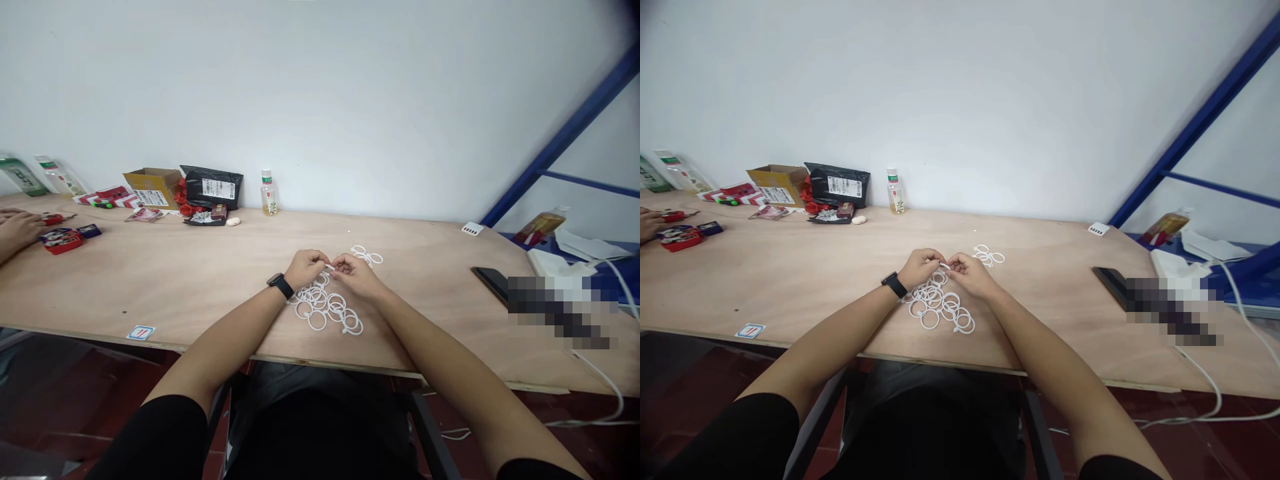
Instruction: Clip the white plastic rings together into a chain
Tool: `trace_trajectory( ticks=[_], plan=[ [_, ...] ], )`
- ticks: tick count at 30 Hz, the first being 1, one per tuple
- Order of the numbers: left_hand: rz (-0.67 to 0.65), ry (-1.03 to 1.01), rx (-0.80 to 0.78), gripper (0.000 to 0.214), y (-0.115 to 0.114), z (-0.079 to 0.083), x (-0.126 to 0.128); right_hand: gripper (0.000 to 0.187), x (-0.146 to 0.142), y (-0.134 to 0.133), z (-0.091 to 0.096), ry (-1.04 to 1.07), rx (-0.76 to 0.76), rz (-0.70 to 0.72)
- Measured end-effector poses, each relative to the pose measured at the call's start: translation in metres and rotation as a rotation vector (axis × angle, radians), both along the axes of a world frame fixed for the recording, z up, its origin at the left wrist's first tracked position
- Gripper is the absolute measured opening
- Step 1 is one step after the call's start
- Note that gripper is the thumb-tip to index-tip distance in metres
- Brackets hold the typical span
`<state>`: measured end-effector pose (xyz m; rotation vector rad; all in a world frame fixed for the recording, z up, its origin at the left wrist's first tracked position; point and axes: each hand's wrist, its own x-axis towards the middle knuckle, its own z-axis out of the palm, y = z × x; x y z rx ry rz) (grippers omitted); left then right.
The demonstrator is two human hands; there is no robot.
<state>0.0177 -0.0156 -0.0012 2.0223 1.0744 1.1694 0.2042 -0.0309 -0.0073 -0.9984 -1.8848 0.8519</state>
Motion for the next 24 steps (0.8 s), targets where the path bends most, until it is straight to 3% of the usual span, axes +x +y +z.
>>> trace_trajectory(
  ticks=[5,8,14,16,20,24],
  plan=[
    [0.054,0.062,0.121,0.044,0.005,-0.004,-0.001,0.012,0.017,0.009,0.005,-0.288,0.244,-0.219],
    [0.093,0.099,0.137,0.036,0.007,-0.005,-0.003,0.015,0.027,0.013,0.003,-0.499,0.304,-0.286],
    [0.079,0.109,0.160,0.027,0.008,-0.008,-0.003,0.028,0.011,0.006,-0.006,-0.599,0.314,0.081],
    [0.060,0.115,0.174,0.026,0.008,-0.008,-0.003,0.025,0.003,0.004,-0.009,-0.630,0.318,0.144],
    [0.033,0.126,0.194,0.021,0.007,-0.007,-0.002,0.016,-0.001,0.003,-0.010,-0.581,0.318,0.153],
    [-0.033,0.152,0.193,0.020,0.003,-0.001,-0.002,0.013,0.004,0.004,-0.004,-0.376,0.302,0.075]
  ],
)
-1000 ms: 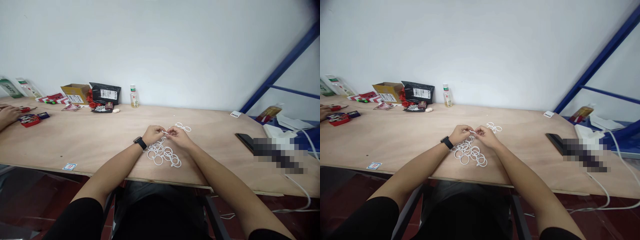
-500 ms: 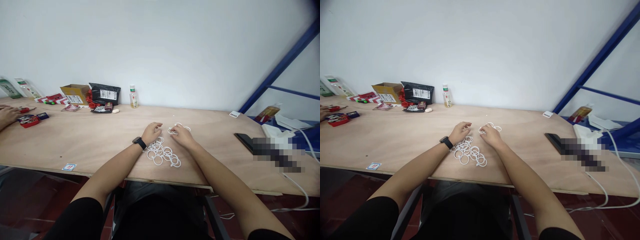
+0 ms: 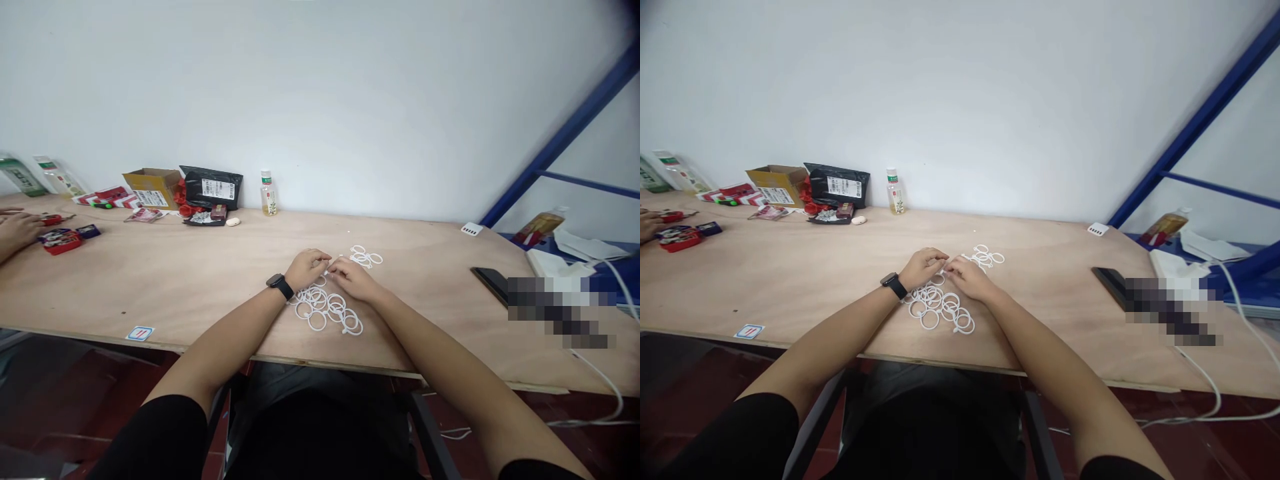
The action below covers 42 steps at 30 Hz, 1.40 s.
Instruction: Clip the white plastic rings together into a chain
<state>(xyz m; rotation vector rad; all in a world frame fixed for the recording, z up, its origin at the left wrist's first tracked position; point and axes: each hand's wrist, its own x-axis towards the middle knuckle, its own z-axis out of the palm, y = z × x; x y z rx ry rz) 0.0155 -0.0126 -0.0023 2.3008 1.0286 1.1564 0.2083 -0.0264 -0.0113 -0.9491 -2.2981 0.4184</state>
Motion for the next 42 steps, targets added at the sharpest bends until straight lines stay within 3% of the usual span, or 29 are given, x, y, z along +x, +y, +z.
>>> trace_trajectory(
  ticks=[4,8,15,21,36,39,42],
  plan=[
    [-0.056,-0.024,0.000,0.023,-0.004,0.004,0.000,0.017,0.001,-0.001,0.007,0.141,0.007,-0.074],
    [-0.032,-0.060,0.033,0.021,-0.005,0.003,-0.001,0.017,0.000,-0.002,0.009,0.164,-0.005,-0.073],
    [0.006,-0.041,0.022,0.019,-0.006,0.003,0.000,0.019,0.000,-0.003,0.010,0.126,-0.015,-0.057],
    [-0.038,-0.047,-0.049,0.017,-0.007,0.005,-0.001,0.021,0.002,-0.004,0.009,0.107,0.010,-0.057],
    [0.060,0.056,-0.103,0.017,-0.004,0.000,-0.001,0.016,-0.006,-0.005,0.007,0.006,0.032,-0.022],
    [0.068,-0.020,-0.065,0.021,-0.002,-0.001,0.000,0.016,-0.005,-0.006,0.010,-0.016,0.074,-0.079],
    [0.097,-0.095,0.024,0.038,-0.002,0.000,0.000,0.015,0.006,-0.001,0.012,-0.121,0.128,-0.268]
  ],
)
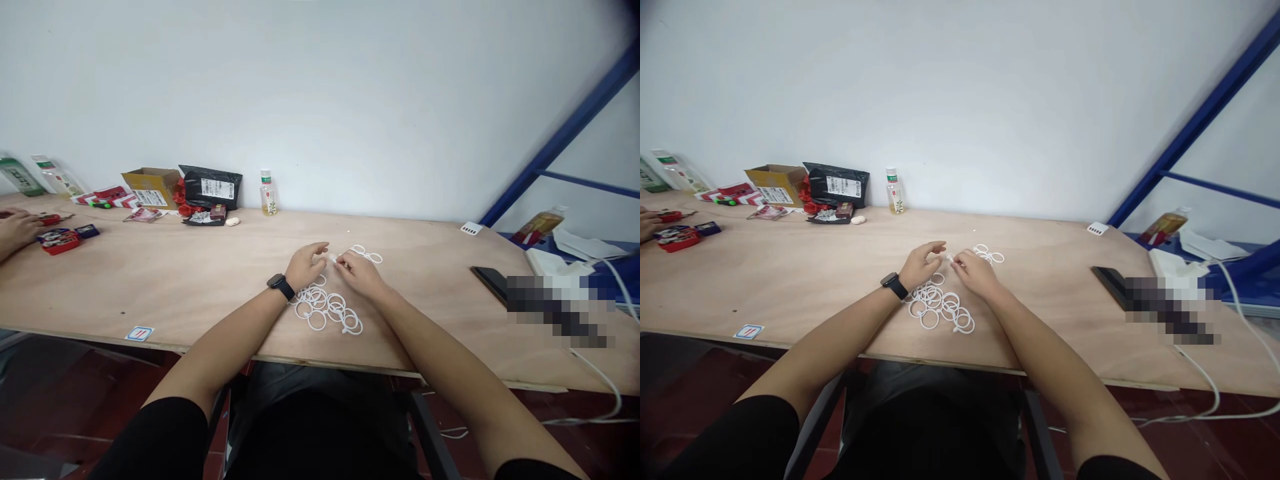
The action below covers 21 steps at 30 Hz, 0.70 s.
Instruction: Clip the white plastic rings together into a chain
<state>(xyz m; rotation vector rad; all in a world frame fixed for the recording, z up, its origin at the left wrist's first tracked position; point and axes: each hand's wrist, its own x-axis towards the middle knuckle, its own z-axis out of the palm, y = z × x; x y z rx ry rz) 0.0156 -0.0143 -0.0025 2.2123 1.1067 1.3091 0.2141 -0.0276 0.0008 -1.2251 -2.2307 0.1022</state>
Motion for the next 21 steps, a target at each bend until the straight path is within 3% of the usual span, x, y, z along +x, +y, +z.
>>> trace_trajectory(
  ticks=[3,5,7,14,17,21],
  plan=[
    [0.042,0.012,0.043,0.039,0.003,-0.001,-0.002,0.016,0.016,0.007,0.001,-0.145,-0.013,-0.241],
    [0.063,0.025,0.054,0.031,0.005,-0.003,-0.003,0.017,0.023,0.010,0.002,-0.199,-0.051,-0.320],
    [0.074,0.023,0.056,0.026,0.008,-0.005,-0.003,0.017,0.023,0.009,0.002,-0.212,-0.082,-0.262],
    [0.078,0.035,0.058,0.019,0.009,-0.005,-0.003,0.022,-0.014,-0.007,-0.006,-0.221,-0.132,0.215],
    [0.064,0.042,0.041,0.019,0.009,-0.005,-0.003,0.018,-0.017,-0.006,-0.011,-0.234,-0.185,0.259],
    [0.037,0.062,0.010,0.021,0.010,-0.008,-0.002,0.015,-0.006,-0.001,-0.010,-0.074,-0.179,0.175]
  ],
)
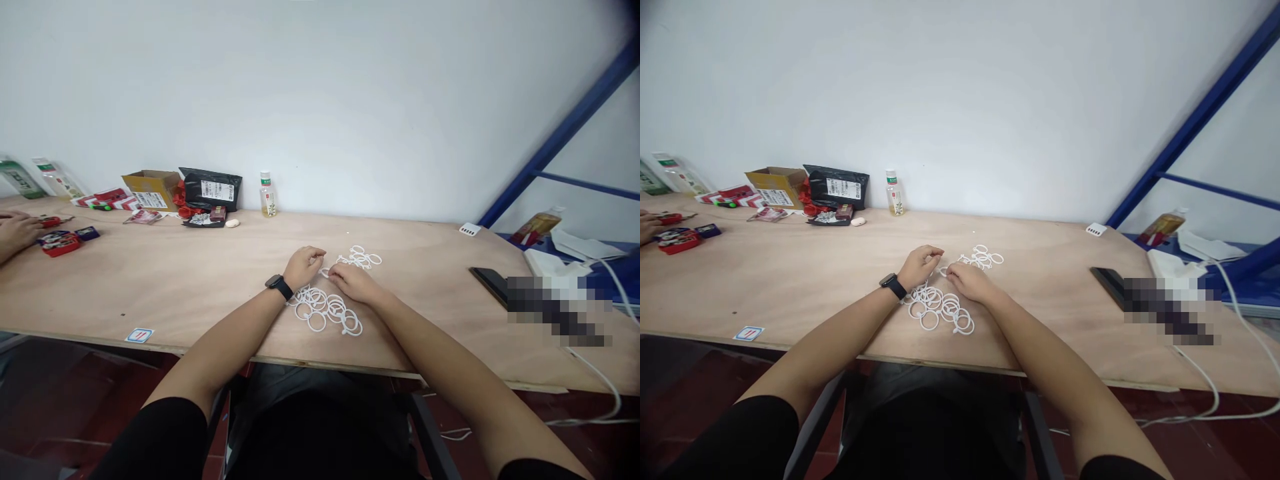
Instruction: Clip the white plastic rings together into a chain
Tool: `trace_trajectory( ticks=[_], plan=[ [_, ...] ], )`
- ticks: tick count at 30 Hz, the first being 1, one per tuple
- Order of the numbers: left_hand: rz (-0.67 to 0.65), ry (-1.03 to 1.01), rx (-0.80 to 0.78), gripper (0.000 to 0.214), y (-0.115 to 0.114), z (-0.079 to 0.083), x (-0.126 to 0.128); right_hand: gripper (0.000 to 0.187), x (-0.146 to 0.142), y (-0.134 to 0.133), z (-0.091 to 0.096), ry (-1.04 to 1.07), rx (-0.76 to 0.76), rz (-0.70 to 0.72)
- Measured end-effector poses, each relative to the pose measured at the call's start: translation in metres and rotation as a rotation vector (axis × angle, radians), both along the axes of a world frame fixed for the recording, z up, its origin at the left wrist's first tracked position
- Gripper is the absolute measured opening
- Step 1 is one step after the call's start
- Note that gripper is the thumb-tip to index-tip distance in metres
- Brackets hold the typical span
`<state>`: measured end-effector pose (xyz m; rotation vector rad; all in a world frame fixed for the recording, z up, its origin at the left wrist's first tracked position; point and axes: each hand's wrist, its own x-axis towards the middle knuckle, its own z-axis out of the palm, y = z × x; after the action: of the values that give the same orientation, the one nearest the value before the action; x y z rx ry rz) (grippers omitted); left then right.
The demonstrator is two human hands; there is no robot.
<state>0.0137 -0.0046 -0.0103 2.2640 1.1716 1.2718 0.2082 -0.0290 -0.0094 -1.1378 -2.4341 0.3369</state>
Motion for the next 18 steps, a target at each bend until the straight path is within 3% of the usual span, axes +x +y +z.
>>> trace_trajectory(
  ticks=[6,18],
  plan=[
    [-0.057,0.040,-0.031,0.028,-0.0015,-0.0006,0.0008,0.020,0.0066,0.0054,-0.0011,0.391,-0.163,-0.067],
    [-0.069,-0.023,-0.028,0.022,-0.0078,0.0058,0.0014,0.022,0.0051,0.0067,-0.0059,0.574,-0.383,-0.059]
  ],
)
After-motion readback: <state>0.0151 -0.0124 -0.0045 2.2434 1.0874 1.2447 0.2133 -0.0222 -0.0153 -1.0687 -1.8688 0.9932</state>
